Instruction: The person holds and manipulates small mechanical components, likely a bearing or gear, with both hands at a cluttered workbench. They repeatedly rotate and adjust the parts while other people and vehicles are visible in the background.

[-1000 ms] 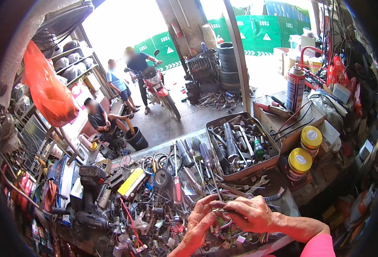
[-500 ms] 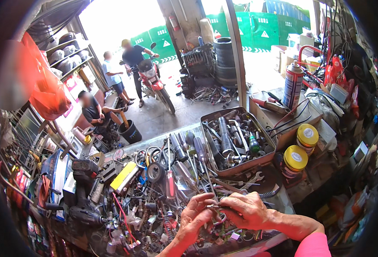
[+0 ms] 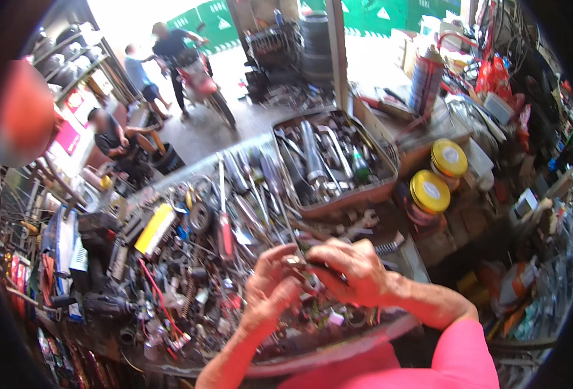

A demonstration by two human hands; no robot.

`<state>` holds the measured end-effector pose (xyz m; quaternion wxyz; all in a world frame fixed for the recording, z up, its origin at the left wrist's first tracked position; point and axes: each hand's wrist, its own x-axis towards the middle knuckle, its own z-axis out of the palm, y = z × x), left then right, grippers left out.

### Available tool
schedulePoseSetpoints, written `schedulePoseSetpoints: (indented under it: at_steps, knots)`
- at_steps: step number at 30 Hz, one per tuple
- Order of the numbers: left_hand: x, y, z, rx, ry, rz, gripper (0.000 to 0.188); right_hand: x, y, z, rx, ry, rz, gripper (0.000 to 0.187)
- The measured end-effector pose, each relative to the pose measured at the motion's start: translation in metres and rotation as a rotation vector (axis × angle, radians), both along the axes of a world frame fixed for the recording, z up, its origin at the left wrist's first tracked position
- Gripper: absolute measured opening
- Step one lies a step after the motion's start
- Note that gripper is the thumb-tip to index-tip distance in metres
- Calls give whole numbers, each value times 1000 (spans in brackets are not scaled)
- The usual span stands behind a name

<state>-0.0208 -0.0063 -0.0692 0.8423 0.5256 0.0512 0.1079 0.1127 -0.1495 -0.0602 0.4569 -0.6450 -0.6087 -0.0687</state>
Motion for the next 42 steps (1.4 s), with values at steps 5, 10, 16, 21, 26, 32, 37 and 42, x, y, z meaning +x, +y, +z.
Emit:
schedulePoseSetpoints:
  at_steps: [5, 10, 16, 21, 26, 32, 37, 42]
  knots:
    - [-2, 9, -7, 97, 226, -6, 23, -3, -3, -4, -4, -33, 3, 32]
    - [0, -2, -4, 215, 179, 199, 34, 1, 1, -3, 90, 54, -44, 23]
    - [0, -1, 1, 125, 149, 145, 33, 0, -1, 0, 35, 30, 24, 29]
    - [-4, 3, -5, 81, 117, 90, 25, -3, 0, -5, 32, 26, 72, 32]
    - [0, -7, -7, 352, 105, 289, 32, 1, 0, 2, 47, 56, 25, 29]
    - [-7, -2, 2, 142, 72, 93, 35, -1, 0, 2, 28, 38, 76, 31]
    - [-4, -2, -3, 232, 120, 117, 33, -3, 1, -2, 43, 28, 101, 32]
    - [-1, -8, -8, 518, 70, 174, 49, 5, -2, 3, 89, 50, -20, 27]
